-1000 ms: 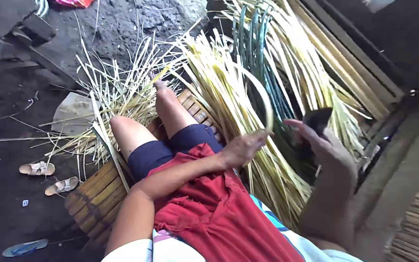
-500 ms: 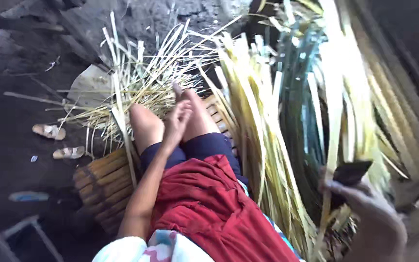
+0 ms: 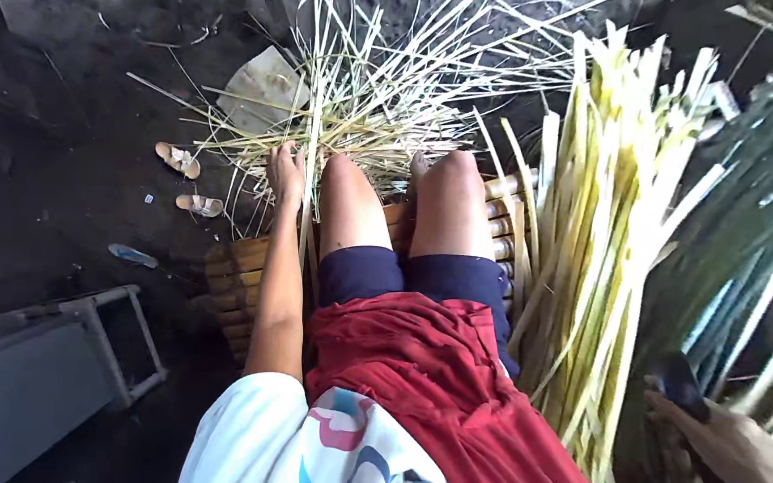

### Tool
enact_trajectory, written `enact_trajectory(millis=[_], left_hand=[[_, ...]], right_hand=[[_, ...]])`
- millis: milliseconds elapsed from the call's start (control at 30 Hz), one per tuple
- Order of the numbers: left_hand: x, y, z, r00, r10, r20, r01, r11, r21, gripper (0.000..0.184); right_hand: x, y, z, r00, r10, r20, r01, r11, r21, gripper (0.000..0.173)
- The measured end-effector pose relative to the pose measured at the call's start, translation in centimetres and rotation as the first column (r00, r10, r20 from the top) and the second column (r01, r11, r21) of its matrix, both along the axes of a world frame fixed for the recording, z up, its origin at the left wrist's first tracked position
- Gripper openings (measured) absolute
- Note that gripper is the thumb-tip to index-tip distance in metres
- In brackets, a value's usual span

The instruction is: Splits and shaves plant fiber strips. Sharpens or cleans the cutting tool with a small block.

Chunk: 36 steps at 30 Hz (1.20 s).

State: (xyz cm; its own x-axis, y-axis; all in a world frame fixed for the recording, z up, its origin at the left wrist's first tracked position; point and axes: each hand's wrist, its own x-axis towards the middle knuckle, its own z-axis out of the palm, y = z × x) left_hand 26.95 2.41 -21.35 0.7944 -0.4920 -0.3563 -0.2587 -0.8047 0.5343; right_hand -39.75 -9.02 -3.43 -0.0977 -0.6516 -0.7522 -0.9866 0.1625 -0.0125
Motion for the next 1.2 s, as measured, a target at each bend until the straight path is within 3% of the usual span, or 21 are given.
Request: enact_trajectory(millis=[100, 200, 267, 333, 400, 500, 600, 700, 800, 933, 1000, 1067, 1133, 1200], left_hand=[[-4.0, 4.8, 1.4, 0.996, 0.088, -0.035, -0.089, 0.996, -0.023, 0.058], [-11.6, 18.1, -0.6, 0.989, 0.142, -0.049, -0.138, 0.986, 0.09, 0.07], [-17.3, 26.8, -1.8, 0.963, 0.241, -0.12, -0.206, 0.946, 0.249, 0.073], [-23.2, 32.2, -1.8, 0.933, 0.324, -0.154, -0.239, 0.881, 0.41, 0.068], [-28.0, 34.3, -2.4, 0.923, 0.357, -0.144, -0.247, 0.835, 0.492, 0.056], [-30.9, 36.1, -3.8, 0.957, 0.29, -0.005, -0.256, 0.852, 0.457, 0.036], [-24.6, 32.8, -0.2, 0.969, 0.221, 0.108, -0.243, 0.925, 0.293, 0.033], [-13.4, 26.8, 3.4, 0.981, -0.014, 0.194, -0.052, 0.943, 0.33, 0.034], [-2.5, 17.7, 7.3, 0.975, -0.147, 0.169, 0.072, 0.92, 0.384, 0.036], [7.3, 6.5, 6.9, 0.89, -0.392, 0.234, 0.284, 0.877, 0.388, 0.038], [9.7, 2.8, 5.2, 0.86, -0.452, 0.239, 0.346, 0.858, 0.38, 0.049], [9.9, 0.6, 3.8, 0.885, -0.426, 0.186, 0.341, 0.867, 0.363, 0.044], [8.4, 0.0, 2.7, 0.939, -0.341, 0.034, 0.312, 0.89, 0.333, 0.033], [6.0, 0.7, 1.4, 0.963, -0.198, -0.184, 0.246, 0.925, 0.291, 0.034]], right_hand=[[3.7, -1.8, 0.4, 0.993, 0.054, 0.106, -0.052, 0.998, -0.026, 0.043], [8.2, -2.4, 0.3, 0.923, 0.057, 0.381, -0.065, 0.998, 0.008, 0.044], [12.3, -2.4, -1.9, 0.781, -0.037, 0.624, -0.04, 0.993, 0.11, 0.044], [17.1, -2.1, -5.8, 0.67, -0.144, 0.728, -0.065, 0.966, 0.251, 0.041], [21.6, -1.6, -10.1, 0.569, -0.244, 0.785, -0.127, 0.918, 0.377, 0.034], [26.1, -1.0, -13.6, 0.508, -0.344, 0.79, -0.143, 0.87, 0.471, 0.029], [27.3, -1.3, -13.7, 0.52, -0.359, 0.775, -0.104, 0.874, 0.474, 0.027], [27.1, -1.8, -13.8, 0.508, -0.416, 0.754, -0.072, 0.852, 0.519, 0.027], [27.0, -2.0, -14.0, 0.471, -0.475, 0.743, -0.06, 0.824, 0.564, 0.028], [27.2, -2.1, -13.8, 0.469, -0.499, 0.729, -0.058, 0.806, 0.589, 0.028], [27.2, -2.2, -13.8, 0.469, -0.512, 0.719, -0.06, 0.794, 0.605, 0.028], [27.3, -2.3, -13.8, 0.46, -0.532, 0.711, -0.057, 0.782, 0.621, 0.027], [27.5, -2.3, -13.7, 0.463, -0.544, 0.7, -0.058, 0.769, 0.637, 0.027], [27.6, -2.4, -13.8, 0.467, -0.553, 0.69, -0.061, 0.758, 0.649, 0.028]])
